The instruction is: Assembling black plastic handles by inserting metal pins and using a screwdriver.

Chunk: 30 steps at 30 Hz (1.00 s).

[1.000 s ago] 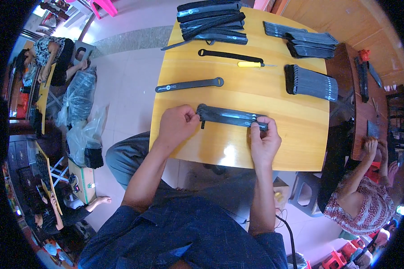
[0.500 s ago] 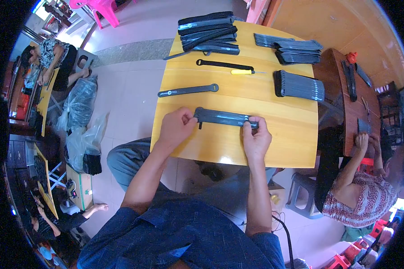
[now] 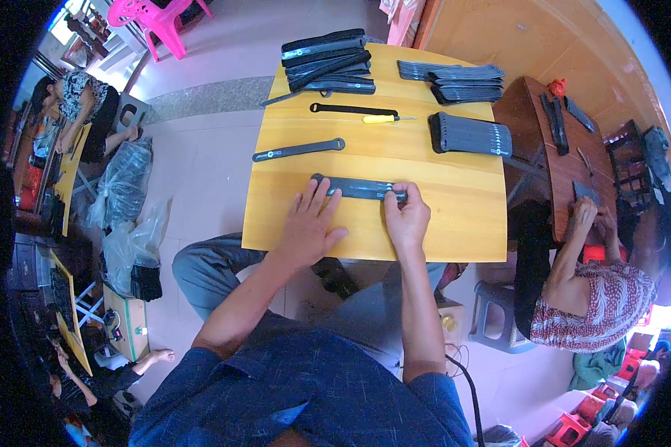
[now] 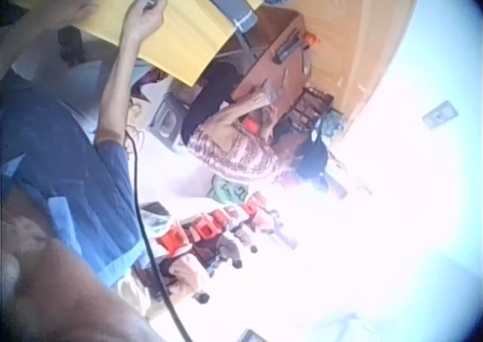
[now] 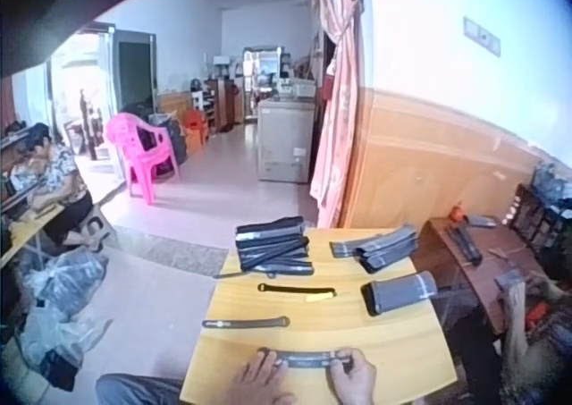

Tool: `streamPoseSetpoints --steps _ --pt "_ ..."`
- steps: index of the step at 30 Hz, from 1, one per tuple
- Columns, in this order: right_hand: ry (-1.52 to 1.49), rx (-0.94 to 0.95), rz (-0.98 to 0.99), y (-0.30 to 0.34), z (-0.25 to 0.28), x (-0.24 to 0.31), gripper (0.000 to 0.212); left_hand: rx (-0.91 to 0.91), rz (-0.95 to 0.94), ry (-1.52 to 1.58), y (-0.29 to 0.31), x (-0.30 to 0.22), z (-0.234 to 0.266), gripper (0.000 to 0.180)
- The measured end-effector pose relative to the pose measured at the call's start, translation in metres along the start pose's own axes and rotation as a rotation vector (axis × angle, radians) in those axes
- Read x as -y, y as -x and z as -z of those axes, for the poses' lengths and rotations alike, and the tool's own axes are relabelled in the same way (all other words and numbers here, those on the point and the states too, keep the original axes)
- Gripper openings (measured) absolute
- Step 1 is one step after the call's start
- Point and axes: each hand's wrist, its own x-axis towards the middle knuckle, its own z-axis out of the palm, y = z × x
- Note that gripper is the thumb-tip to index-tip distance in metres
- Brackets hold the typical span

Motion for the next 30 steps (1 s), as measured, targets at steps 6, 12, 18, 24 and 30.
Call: streamPoseSetpoints --steps 6,12,18,24,30 --pt "0.382 -0.022 0.182 0.009 0.02 0.041 0.025 0.006 0.009 -0.027 0.003 0.003 0.0 0.076" --pt "0.736 0.101 0.609 0.038 0.0 0.05 0.054 0.016 0.013 -0.028 0.002 0.001 -0.002 0.075" --pt "0.734 0.396 0.536 0.05 -0.006 0.022 0.077 0.005 0.0 -0.047 0.001 0.002 -0.005 0.073" --pt "0.816 0.402 0.473 0.046 0.02 0.011 0.082 -0.012 -0.001 -0.049 0.005 0.002 0.001 0.072" --pt "0.835 0.347 0.426 0.046 0.036 0.0 0.084 -0.023 -0.001 -0.028 0.006 0.001 0.003 0.072"
